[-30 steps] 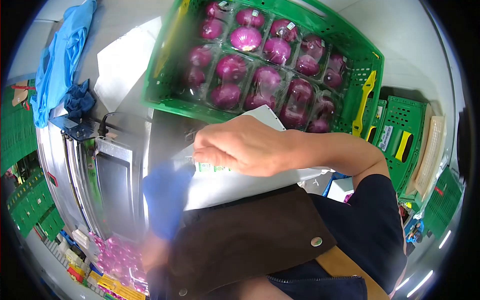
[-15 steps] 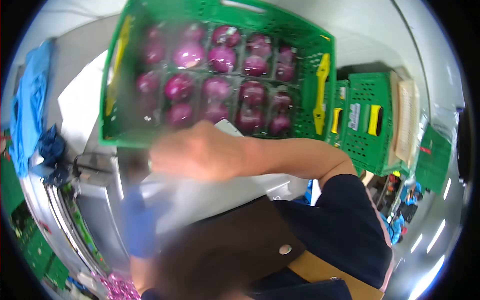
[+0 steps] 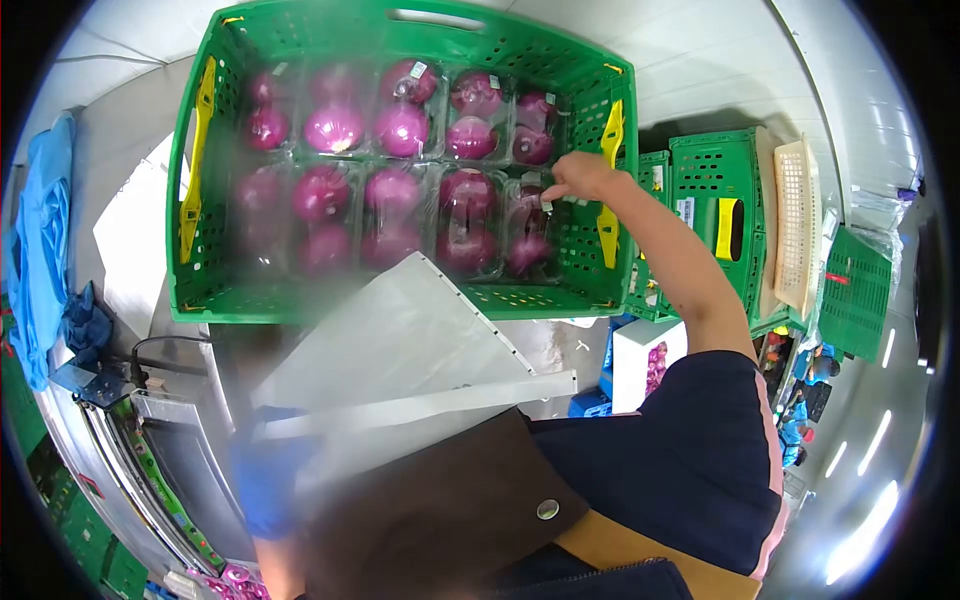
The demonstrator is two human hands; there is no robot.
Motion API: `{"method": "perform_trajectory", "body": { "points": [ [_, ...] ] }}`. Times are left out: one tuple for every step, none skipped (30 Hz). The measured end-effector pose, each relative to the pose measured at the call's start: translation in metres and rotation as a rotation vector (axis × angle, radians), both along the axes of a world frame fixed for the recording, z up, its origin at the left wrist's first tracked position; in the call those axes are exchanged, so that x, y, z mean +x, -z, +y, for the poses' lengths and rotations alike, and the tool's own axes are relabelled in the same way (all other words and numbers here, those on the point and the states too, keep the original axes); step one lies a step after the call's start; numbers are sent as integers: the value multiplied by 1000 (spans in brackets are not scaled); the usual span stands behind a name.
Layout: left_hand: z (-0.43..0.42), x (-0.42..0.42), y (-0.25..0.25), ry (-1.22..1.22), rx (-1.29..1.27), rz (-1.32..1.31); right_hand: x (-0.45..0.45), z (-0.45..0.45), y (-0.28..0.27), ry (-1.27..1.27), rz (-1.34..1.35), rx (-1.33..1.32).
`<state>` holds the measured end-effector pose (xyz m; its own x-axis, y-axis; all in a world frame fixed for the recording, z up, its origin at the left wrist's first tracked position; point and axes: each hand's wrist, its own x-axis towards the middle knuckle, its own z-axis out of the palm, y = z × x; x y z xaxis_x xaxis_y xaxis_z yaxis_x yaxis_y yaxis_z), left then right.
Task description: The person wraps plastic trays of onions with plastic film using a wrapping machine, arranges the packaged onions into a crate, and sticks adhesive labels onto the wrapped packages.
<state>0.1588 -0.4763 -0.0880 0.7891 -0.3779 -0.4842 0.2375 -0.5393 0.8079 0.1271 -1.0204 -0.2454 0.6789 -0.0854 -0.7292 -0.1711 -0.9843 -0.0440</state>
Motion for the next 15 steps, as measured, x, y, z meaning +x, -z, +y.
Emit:
{"method": "perform_trajectory", "body": {
  "points": [
    [4, -2, 3, 85, -2, -120, 7, 5, -10, -63, 11, -153],
    [3, 0, 1, -31, 6, 15, 15, 12, -19, -127, 21, -307],
    [1, 2, -3, -147, 14, 150, 19, 20, -24, -108, -121, -193],
    [-1, 4, -6, -263, 20, 286, 26, 28, -22, -59, -134, 41],
    [-2, 3, -5, -201, -14, 193, 34, 38, -19, -9, -146, 275],
    [-6, 2, -8, -219, 3, 205, 43, 46, -16, 38, -159, 510],
    [-12, 2, -13, -242, 20, 215, 51, 52, -9, 29, -156, 512],
    [-14, 1, -16, -266, 40, 225, 58, 58, 1, 20, -152, 515],
    [-8, -1, -12, -242, 34, 214, 62, 62, 7, 10, -145, 519],
    [-7, -2, -13, -275, 52, 235, 64, 62, 7, -29, -207, 401],
    [-9, -3, -16, -310, 67, 255, 65, 59, 3, -69, -269, 282],
    [-10, -3, -19, -342, 81, 277, 68, 61, -4, -108, -330, 160],
    [-7, -4, -17, -349, 57, 268, 74, 66, -13, -167, -264, 22],
    [-4, -5, -12, -360, 28, 257, 82, 72, -18, -159, -332, 158],
    [-3, -7, -9, -372, 1, 250, 89, 80, -21, -152, -393, 296]
  ]
}}
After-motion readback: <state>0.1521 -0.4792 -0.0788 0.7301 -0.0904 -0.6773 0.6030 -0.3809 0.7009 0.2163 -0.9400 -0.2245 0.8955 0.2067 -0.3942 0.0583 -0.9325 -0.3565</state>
